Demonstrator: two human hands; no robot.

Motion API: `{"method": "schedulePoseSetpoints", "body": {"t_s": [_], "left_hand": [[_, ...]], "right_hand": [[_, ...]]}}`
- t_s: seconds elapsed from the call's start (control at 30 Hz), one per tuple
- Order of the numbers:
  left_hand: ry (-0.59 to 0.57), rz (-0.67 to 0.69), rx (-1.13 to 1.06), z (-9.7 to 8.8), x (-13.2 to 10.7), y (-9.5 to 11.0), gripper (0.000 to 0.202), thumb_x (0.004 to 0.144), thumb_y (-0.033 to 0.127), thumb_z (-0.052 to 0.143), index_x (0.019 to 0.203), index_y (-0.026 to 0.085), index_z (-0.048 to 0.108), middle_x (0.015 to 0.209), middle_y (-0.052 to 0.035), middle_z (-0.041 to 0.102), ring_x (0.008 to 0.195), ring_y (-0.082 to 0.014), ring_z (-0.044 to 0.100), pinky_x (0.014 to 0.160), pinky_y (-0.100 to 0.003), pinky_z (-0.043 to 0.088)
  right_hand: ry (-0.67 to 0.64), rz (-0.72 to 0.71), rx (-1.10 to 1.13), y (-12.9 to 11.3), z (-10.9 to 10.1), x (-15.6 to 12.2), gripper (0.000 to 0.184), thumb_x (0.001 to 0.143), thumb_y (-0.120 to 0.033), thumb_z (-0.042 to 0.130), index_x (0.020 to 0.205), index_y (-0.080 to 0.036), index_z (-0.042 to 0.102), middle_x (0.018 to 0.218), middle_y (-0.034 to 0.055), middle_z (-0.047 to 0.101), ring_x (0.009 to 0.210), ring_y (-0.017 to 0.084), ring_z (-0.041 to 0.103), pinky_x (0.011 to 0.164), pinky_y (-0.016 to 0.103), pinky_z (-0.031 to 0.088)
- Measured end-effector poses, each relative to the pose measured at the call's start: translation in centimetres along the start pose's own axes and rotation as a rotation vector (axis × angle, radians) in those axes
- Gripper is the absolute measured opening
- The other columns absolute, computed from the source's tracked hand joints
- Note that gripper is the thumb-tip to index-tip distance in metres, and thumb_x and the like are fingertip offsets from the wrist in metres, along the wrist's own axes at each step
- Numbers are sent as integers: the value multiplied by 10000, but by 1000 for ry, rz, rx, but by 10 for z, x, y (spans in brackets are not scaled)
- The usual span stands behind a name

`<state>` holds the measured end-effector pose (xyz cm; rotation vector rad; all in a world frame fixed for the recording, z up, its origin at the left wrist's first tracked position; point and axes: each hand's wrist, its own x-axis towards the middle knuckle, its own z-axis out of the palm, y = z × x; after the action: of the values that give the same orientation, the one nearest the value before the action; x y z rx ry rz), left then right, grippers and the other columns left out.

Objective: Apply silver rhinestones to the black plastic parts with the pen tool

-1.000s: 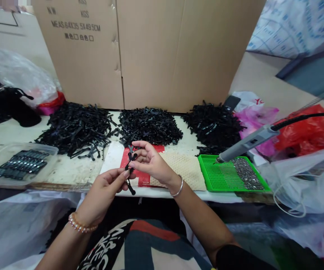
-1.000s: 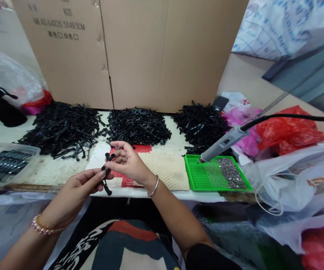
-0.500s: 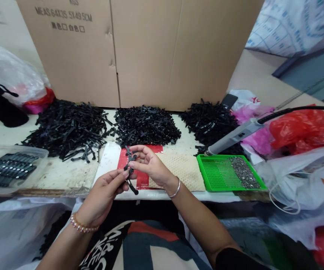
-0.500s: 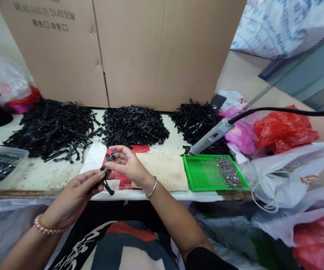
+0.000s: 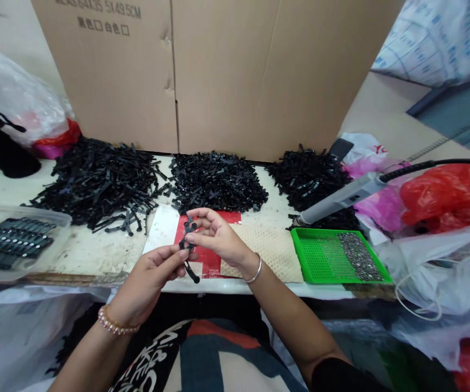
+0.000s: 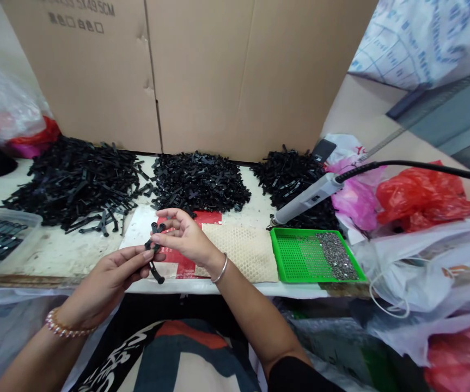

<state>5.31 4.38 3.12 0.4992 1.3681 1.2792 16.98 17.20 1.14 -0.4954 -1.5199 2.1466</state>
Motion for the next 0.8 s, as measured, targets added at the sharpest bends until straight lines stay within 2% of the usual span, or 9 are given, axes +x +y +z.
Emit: {"method": "schedulePoseSetpoints", "body": {"t_s": [0.27, 0.37, 0.47, 0.57, 0.63, 0.7, 0.73, 0.8], "left_hand": [[2, -36, -75, -9, 1, -4, 339, 654, 382, 814, 878, 141, 735, 926, -88, 689, 642, -98, 516, 647, -206, 453], [33, -66, -101, -13, 1, -5, 352, 615, 370, 846, 848, 131, 733, 801, -57, 677, 624, -85, 520, 600, -172, 433], [122, -63, -169, -13, 3, -5, 417, 530, 356, 890, 822, 121, 706, 687, -21, 646, 586, -77, 518, 543, -154, 401], [238, -18, -238, -11, 7, -7, 574, 465, 332, 915, 935, 123, 659, 686, -17, 653, 584, -87, 533, 522, -153, 378], [304, 38, -234, -9, 8, -10, 666, 478, 341, 909, 1037, 125, 619, 660, -2, 641, 557, -86, 518, 497, -151, 344], [350, 101, -209, -7, 7, -9, 669, 504, 385, 893, 1058, 133, 615, 587, 35, 587, 515, -81, 486, 470, -155, 313], [346, 129, -189, -6, 6, -5, 635, 522, 423, 880, 1037, 146, 632, 551, 49, 551, 504, -86, 481, 461, -162, 311], [257, 166, -110, -7, 5, 7, 550, 563, 506, 842, 978, 188, 672, 530, 37, 533, 508, -126, 515, 445, -197, 347]], "right_hand": [[5, 0, 1, 0, 6, 2, 512, 715, -289, 778, 1137, -217, 498, 902, -7, 574, 787, 122, 618, 731, 238, 524], [48, 25, 53, 4, 9, 1, 541, 677, -287, 808, 1114, -206, 500, 870, -13, 586, 786, 124, 617, 759, 250, 519], [138, 37, 115, 9, 13, 1, 485, 634, -288, 837, 998, -184, 532, 866, -9, 596, 768, 114, 609, 744, 230, 509], [222, 33, 129, 15, 17, 2, 439, 615, -308, 850, 900, -176, 544, 852, -6, 589, 770, 113, 592, 723, 217, 502], [243, 34, 101, 17, 20, 0, 425, 619, -342, 852, 869, -178, 550, 846, -3, 578, 778, 121, 582, 734, 228, 501], [235, 33, 52, 20, 24, -3, 400, 641, -395, 838, 840, -179, 566, 824, 0, 566, 778, 130, 575, 737, 236, 500], [225, 32, 25, 22, 26, -5, 387, 658, -426, 824, 829, -182, 577, 818, 5, 566, 775, 137, 576, 726, 238, 501], [239, 33, -37, 29, 29, -5, 375, 705, -507, 769, 823, -194, 601, 807, 23, 585, 775, 164, 593, 704, 263, 513]]}}
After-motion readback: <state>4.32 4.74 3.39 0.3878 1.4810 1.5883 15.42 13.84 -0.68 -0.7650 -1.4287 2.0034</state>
